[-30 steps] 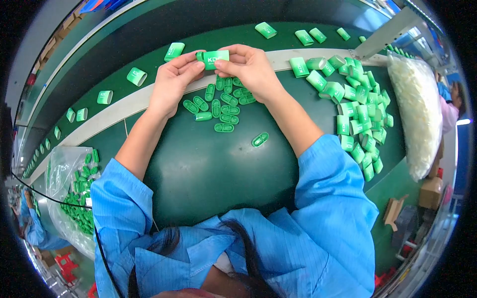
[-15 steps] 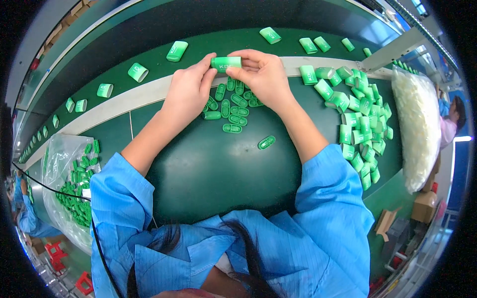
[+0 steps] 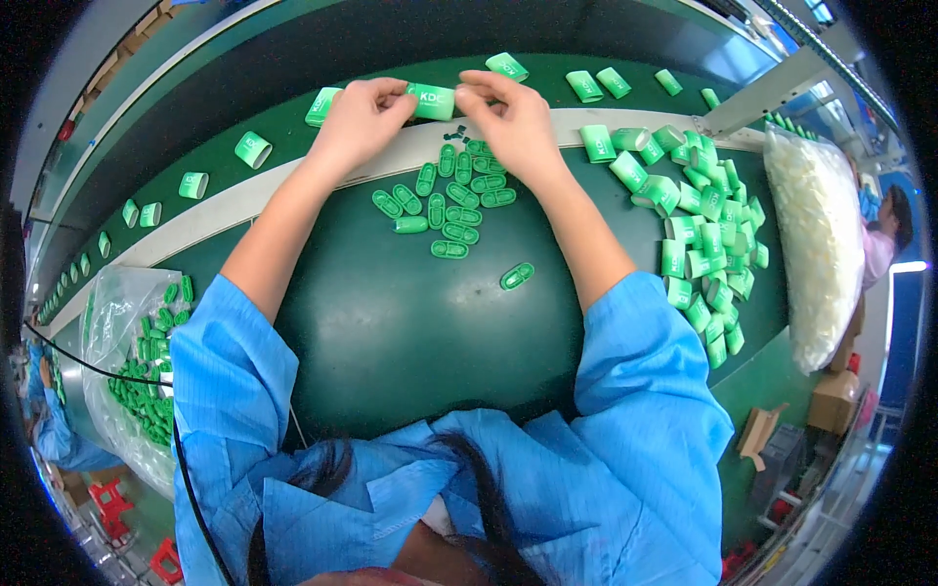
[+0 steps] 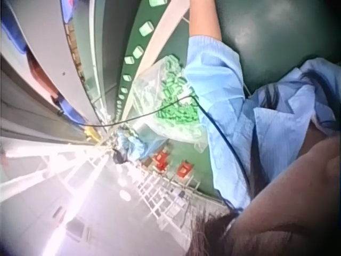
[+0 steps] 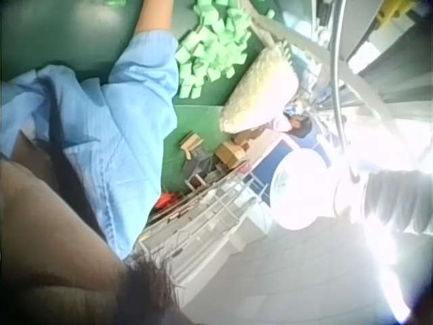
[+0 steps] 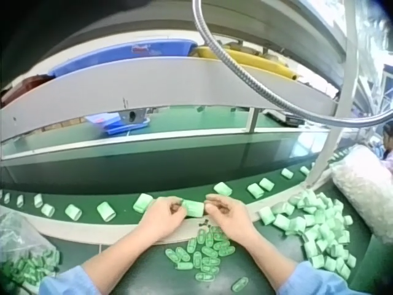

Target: The person assembles green plastic housings with small white plastic caps by hand, attaching the caps to the housings on a factory assembly line.

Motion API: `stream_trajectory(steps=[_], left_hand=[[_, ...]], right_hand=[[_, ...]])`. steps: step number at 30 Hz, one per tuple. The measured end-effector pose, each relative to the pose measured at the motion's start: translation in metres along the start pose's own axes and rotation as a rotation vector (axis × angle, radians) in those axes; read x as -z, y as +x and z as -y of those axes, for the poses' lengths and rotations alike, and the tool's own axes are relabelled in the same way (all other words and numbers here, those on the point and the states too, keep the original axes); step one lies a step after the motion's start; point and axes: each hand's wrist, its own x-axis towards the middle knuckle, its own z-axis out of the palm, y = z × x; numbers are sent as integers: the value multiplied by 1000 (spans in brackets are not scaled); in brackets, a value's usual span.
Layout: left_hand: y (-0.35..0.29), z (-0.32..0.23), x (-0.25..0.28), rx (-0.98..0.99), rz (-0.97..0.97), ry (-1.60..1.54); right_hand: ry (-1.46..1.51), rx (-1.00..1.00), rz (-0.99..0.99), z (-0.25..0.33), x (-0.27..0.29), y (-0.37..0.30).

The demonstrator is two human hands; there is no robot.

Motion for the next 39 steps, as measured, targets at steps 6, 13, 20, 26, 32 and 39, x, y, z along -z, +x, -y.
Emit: stream_trajectory(steps=[6,13,20,26,32,39], left_hand=[[7,15,6,-298,-386,402],[-32,-40,-7,-83,256,303],[-34,-30,-3,48,145,-111],[-35,-17,-6,217,184,-757],[-35,-21,-3,209,168,-729],[-37,-12,-3,167,151,-697]], right_hand=[[-322,-9,-65,-18,12,34],[-1047,42,64,-13,8,63],[-488,-82,193,35,22,20],[490,-365,225,22,11,-20],[489,-309,212,24,9,-22],[553,-295,218,26,5,-24]])
